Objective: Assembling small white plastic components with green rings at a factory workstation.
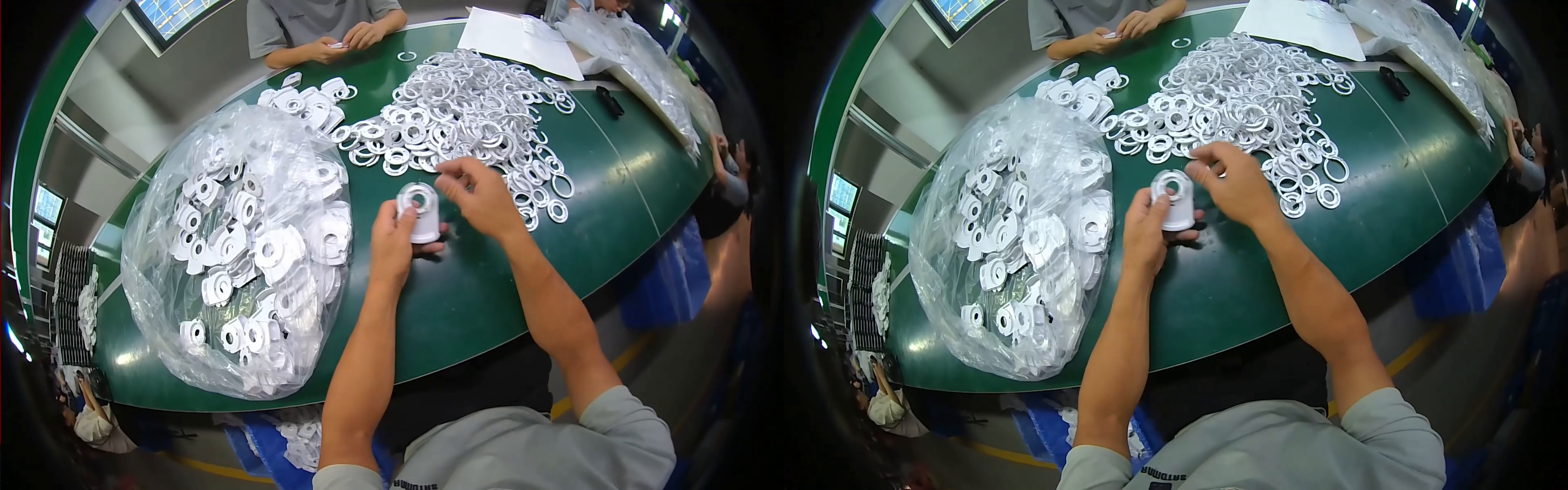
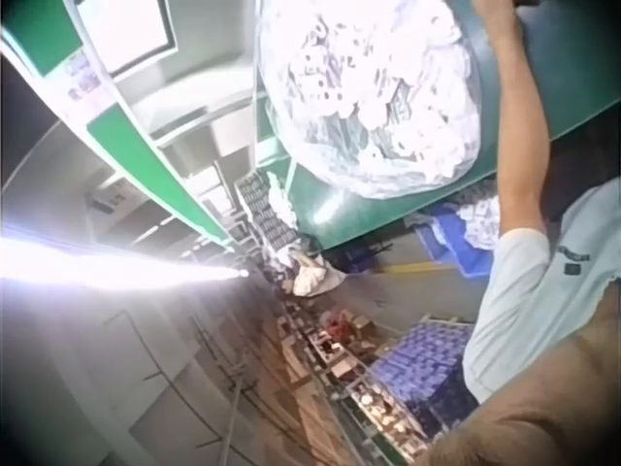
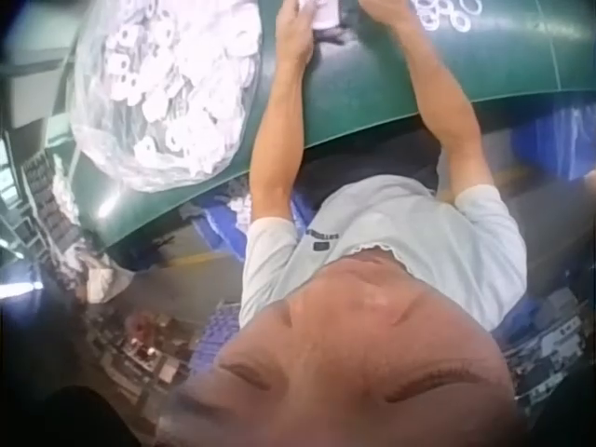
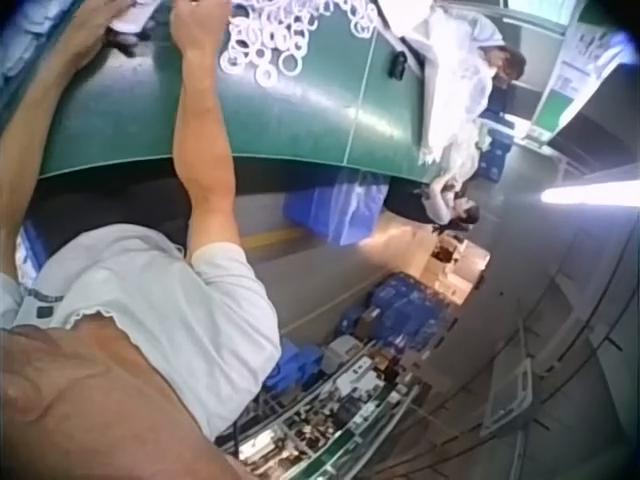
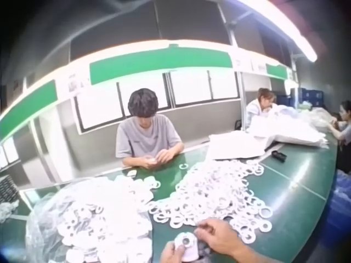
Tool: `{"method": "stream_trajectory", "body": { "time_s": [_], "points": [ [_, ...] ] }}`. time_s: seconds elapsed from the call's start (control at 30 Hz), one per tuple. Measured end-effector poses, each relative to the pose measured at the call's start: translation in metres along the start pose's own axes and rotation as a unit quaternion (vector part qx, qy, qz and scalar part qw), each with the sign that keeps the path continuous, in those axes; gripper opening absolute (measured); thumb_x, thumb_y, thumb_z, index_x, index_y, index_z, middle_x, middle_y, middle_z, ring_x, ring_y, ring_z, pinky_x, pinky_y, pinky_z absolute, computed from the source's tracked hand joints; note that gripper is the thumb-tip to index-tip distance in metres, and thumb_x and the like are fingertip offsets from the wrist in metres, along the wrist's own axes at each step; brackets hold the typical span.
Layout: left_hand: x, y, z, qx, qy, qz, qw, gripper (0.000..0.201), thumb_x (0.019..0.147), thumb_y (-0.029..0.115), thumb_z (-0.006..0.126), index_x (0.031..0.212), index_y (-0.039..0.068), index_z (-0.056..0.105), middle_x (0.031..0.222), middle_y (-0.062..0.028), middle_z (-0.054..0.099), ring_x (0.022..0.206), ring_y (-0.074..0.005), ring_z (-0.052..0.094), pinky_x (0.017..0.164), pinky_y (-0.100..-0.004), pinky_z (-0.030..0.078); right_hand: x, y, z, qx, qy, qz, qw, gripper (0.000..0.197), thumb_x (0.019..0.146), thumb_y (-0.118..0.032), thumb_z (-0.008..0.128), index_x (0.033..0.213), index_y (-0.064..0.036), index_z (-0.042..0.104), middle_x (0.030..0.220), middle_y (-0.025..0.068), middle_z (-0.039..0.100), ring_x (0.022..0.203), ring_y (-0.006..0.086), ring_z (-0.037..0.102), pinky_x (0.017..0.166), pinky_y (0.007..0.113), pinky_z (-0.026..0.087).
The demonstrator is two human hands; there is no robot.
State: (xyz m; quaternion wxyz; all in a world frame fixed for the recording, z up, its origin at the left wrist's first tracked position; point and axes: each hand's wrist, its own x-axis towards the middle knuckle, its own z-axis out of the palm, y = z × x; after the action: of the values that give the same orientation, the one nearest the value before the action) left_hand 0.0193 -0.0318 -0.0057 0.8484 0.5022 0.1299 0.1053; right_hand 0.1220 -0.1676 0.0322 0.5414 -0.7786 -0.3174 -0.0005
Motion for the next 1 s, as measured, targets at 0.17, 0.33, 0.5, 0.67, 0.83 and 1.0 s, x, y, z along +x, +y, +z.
{"method": "stream_trajectory", "body": {
  "time_s": [0.17, 0.33, 0.5, 0.67, 0.83, 1.0],
  "points": [
    [0.004, 0.010, -0.008, -0.036, 0.105, 0.069, 0.991, 0.027, 0.100, 0.014, 0.038, 0.123, 0.001, 0.038, 0.102, -0.0201, 0.063, 0.081, -0.0292, 0.069, 0.057, -0.0325, 0.060, 0.011, 0.038, -0.021, -0.114, 0.007, 0.005, 0.993, 0.021, 0.082, -0.018, 0.070, 0.097, -0.0041, 0.067, 0.085, 0.0091, 0.064, 0.075, 0.0183, 0.059, 0.068, 0.031, 0.047],
    [0.003, 0.010, -0.008, -0.031, 0.107, 0.068, 0.991, 0.030, 0.100, 0.015, 0.038, 0.126, 0.000, 0.037, 0.103, -0.0213, 0.063, 0.082, -0.0300, 0.069, 0.057, -0.0318, 0.060, 0.007, 0.028, 0.004, -0.310, -0.019, 0.083, 0.947, 0.019, 0.076, -0.017, 0.072, 0.088, -0.0034, 0.065, 0.090, 0.0136, 0.056, 0.085, 0.0316, 0.058, 0.076, 0.038, 0.047],
    [0.002, 0.010, -0.012, -0.022, 0.102, 0.066, 0.992, 0.029, 0.099, 0.014, 0.040, 0.124, 0.000, 0.037, 0.102, -0.0214, 0.063, 0.080, -0.0296, 0.070, 0.056, -0.0309, 0.060, 0.011, 0.029, -0.007, -0.124, 0.017, 0.064, 0.990, 0.017, 0.082, -0.015, 0.069, 0.083, -0.0003, 0.062, 0.085, 0.0113, 0.061, 0.074, 0.0216, 0.062, 0.064, 0.033, 0.050],
    [0.002, 0.007, -0.006, -0.064, 0.064, 0.054, 0.994, 0.023, 0.099, 0.015, 0.044, 0.117, 0.000, 0.041, 0.103, -0.0202, 0.064, 0.081, -0.0286, 0.070, 0.056, -0.0311, 0.060, 0.007, 0.022, -0.011, 0.277, 0.015, 0.185, 0.943, 0.017, 0.085, -0.008, 0.068, 0.092, 0.0032, 0.057, 0.079, 0.0113, 0.065, 0.064, 0.0171, 0.064, 0.056, 0.028, 0.055],
    [0.002, 0.004, -0.004, -0.075, 0.018, 0.031, 0.997, 0.026, 0.099, 0.018, 0.044, 0.119, 0.000, 0.043, 0.106, -0.0184, 0.063, 0.081, -0.0265, 0.069, 0.057, -0.0312, 0.059, -0.005, 0.015, -0.002, 0.288, -0.178, 0.244, 0.909, 0.023, 0.088, -0.016, 0.068, 0.093, 0.0035, 0.058, 0.078, 0.0112, 0.066, 0.068, 0.0167, 0.066, 0.055, 0.026, 0.054],
    [-0.001, 0.006, -0.013, -0.022, -0.069, 0.008, 0.997, 0.029, 0.098, 0.019, 0.049, 0.119, -0.001, 0.045, 0.100, -0.0160, 0.064, 0.073, -0.0233, 0.068, 0.051, -0.0289, 0.055, -0.001, 0.011, -0.016, 0.146, -0.193, 0.177, 0.954, 0.024, 0.090, -0.024, 0.065, 0.092, 0.0002, 0.066, 0.070, 0.0025, 0.061, 0.061, 0.0097, 0.058, 0.052, 0.024, 0.049]
  ]
}}
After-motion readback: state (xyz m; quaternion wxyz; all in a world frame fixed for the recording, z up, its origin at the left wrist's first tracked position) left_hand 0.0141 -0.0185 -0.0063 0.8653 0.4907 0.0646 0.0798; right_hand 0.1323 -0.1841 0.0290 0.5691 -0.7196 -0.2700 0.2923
